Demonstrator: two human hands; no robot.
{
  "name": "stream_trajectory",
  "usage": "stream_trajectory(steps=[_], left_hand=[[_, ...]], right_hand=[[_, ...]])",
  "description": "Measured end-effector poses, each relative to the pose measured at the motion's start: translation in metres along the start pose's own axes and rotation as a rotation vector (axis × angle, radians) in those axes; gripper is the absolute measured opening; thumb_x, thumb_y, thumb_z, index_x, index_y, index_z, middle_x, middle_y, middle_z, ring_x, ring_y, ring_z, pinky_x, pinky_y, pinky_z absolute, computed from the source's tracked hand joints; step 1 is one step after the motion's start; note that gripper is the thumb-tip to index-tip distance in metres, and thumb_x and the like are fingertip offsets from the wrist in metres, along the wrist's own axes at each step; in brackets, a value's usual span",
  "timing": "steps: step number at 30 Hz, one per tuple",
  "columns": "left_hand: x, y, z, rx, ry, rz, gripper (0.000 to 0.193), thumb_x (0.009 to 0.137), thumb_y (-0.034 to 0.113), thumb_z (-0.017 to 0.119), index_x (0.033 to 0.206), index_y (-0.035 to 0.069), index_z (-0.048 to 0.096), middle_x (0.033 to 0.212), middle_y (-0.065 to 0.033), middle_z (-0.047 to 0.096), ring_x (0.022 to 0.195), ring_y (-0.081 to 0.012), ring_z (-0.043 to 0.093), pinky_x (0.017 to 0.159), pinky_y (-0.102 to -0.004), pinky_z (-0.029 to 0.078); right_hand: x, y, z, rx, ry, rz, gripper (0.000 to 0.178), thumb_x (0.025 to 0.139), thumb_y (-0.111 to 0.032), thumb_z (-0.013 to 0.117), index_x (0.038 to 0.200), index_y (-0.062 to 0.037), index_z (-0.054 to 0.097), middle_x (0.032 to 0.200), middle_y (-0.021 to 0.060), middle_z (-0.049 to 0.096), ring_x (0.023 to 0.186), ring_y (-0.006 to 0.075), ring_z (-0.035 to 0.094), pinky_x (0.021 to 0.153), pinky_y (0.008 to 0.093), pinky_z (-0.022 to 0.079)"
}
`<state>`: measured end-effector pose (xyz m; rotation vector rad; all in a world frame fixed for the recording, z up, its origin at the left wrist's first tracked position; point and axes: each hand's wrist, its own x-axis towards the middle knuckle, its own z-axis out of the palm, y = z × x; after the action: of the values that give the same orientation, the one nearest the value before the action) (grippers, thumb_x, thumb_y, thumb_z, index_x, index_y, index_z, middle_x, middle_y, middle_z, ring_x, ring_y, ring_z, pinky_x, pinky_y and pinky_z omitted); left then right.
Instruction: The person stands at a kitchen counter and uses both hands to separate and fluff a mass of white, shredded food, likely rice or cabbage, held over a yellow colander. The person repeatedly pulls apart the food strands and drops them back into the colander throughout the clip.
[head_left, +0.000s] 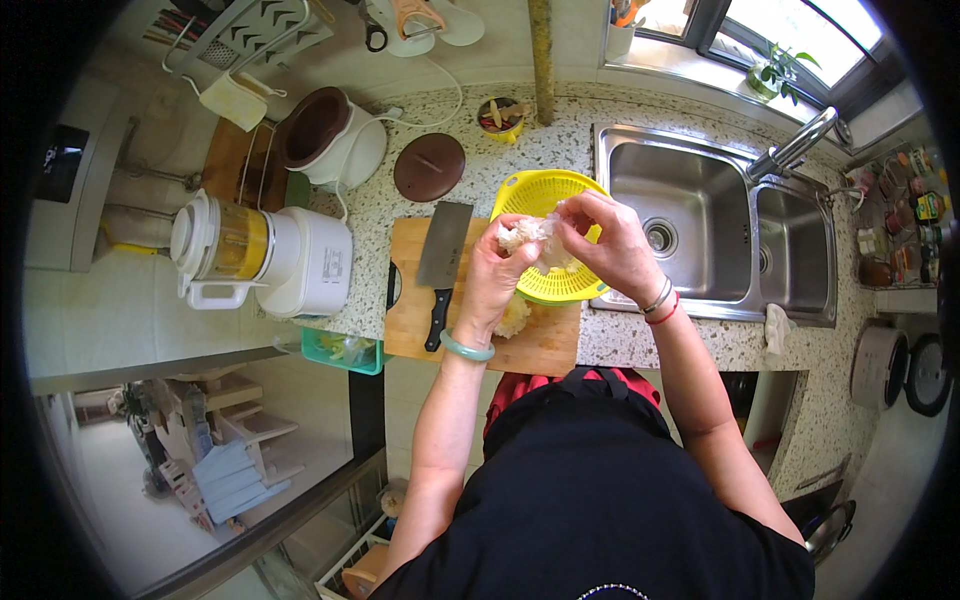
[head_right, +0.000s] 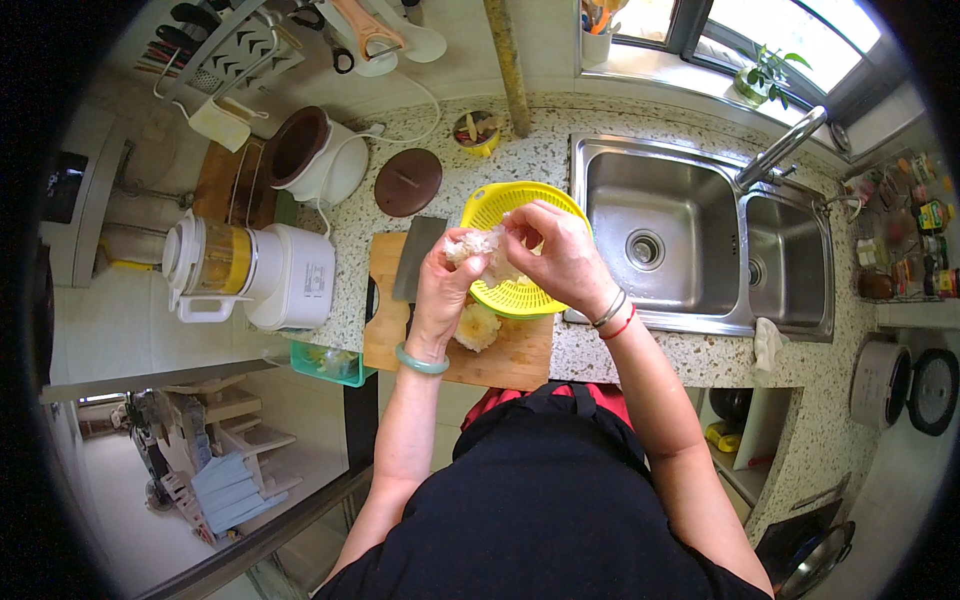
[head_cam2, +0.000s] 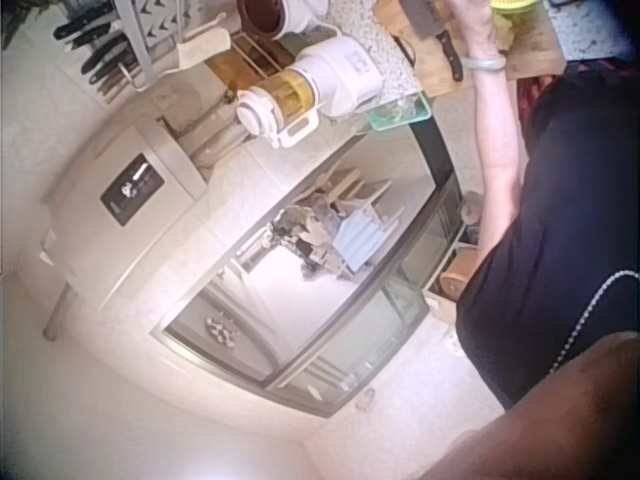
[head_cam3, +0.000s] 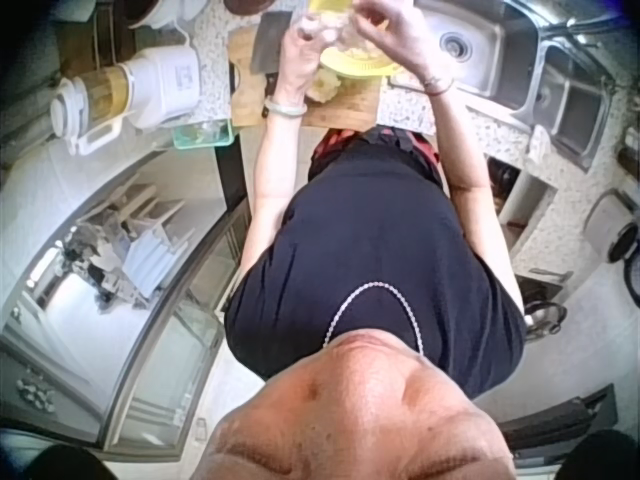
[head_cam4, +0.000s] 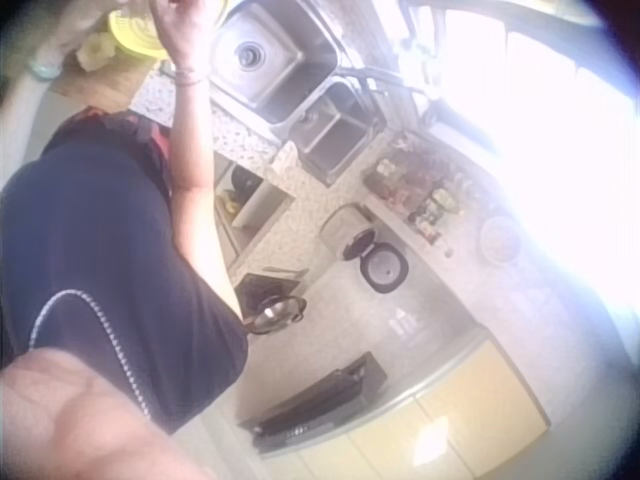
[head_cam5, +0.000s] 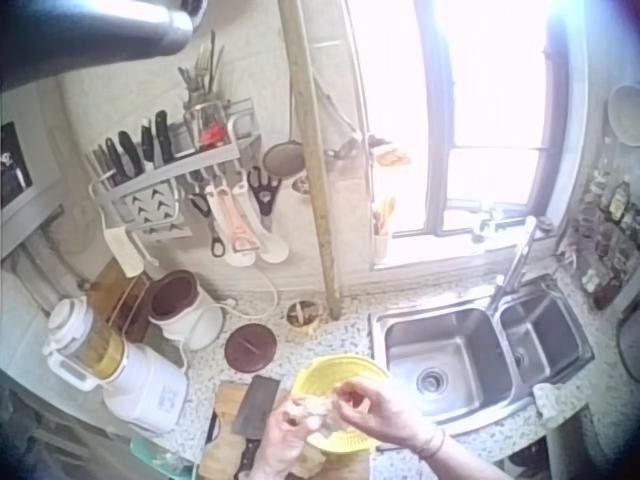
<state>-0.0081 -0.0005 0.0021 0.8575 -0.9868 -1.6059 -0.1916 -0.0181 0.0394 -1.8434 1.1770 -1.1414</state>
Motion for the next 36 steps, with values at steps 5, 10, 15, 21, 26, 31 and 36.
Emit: stream_trajectory(steps=[5,10,15,21,26,31,36], left_hand=[[0.0,0.0,0.0,0.013,0.003,0.011,0.031,0.086,0.014,0.071,0.111,0.004,0.057,0.102,-0.0015,0.064,0.091,-0.008,0.06,0.086,-0.0249,0.05],[-0.001,0.001,0.001,0.017,0.016,-0.001,0.029,0.086,0.012,0.071,0.11,0.004,0.057,0.101,-0.0013,0.064,0.09,-0.0079,0.06,0.085,-0.0247,0.05],[-0.001,-0.002,0.001,0.017,0.031,0.001,0.03,0.086,0.011,0.071,0.111,0.003,0.057,0.102,-0.0022,0.065,0.09,-0.0084,0.061,0.084,-0.0249,0.051],[-0.002,0.001,0.003,-0.005,0.022,0.002,0.031,0.086,0.012,0.07,0.112,0.002,0.056,0.104,-0.0043,0.065,0.092,-0.0101,0.062,0.084,-0.0257,0.052],[-0.004,0.005,0.002,-0.054,0.036,-0.035,0.031,0.087,0.012,0.068,0.113,0.002,0.057,0.105,-0.0043,0.065,0.094,-0.0107,0.062,0.086,-0.026,0.051],[-0.004,0.006,0.003,-0.064,0.024,-0.046,0.031,0.087,0.013,0.068,0.114,0.002,0.058,0.107,-0.0036,0.064,0.096,-0.0104,0.061,0.089,-0.0261,0.049],[-0.002,0.004,0.003,-0.022,-0.005,-0.026,0.033,0.087,0.016,0.069,0.114,0.002,0.058,0.106,-0.0026,0.063,0.097,-0.0098,0.06,0.089,-0.0257,0.048]], right_hand=[[0.0,0.001,0.003,-0.023,0.009,-0.04,0.011,0.078,-0.001,0.067,0.088,0.002,0.062,0.079,0.0125,0.063,0.069,0.0219,0.066,0.064,0.0309,0.053],[0.0,0.002,0.007,-0.123,0.038,-0.055,0.011,0.076,0.0,0.067,0.086,0.0012,0.061,0.078,0.012,0.065,0.07,0.0223,0.068,0.066,0.0301,0.054],[-0.003,0.005,0.012,-0.108,0.116,-0.008,0.009,0.076,-0.001,0.066,0.083,0.001,0.061,0.074,0.0129,0.065,0.069,0.024,0.067,0.064,0.0311,0.054],[-0.006,0.01,0.015,0.102,0.178,0.152,0.008,0.078,-0.003,0.066,0.085,0.0022,0.065,0.077,0.0098,0.069,0.068,0.014,0.066,0.065,0.0262,0.053],[-0.005,0.023,0.011,0.305,0.169,0.23,0.012,0.086,-0.005,0.064,0.095,0.0017,0.068,0.079,0.0052,0.07,0.072,0.008,0.064,0.068,0.023,0.052],[-0.004,0.023,0.006,0.25,0.129,0.143,0.014,0.09,-0.008,0.064,0.099,0.0007,0.069,0.091,0.0066,0.067,0.079,0.0103,0.063,0.071,0.0241,0.051],[-0.002,0.014,0.003,0.231,0.084,0.112,0.015,0.091,-0.009,0.062,0.102,-0.0003,0.069,0.096,0.007,0.063,0.081,0.0119,0.06,0.071,0.0248,0.049]])
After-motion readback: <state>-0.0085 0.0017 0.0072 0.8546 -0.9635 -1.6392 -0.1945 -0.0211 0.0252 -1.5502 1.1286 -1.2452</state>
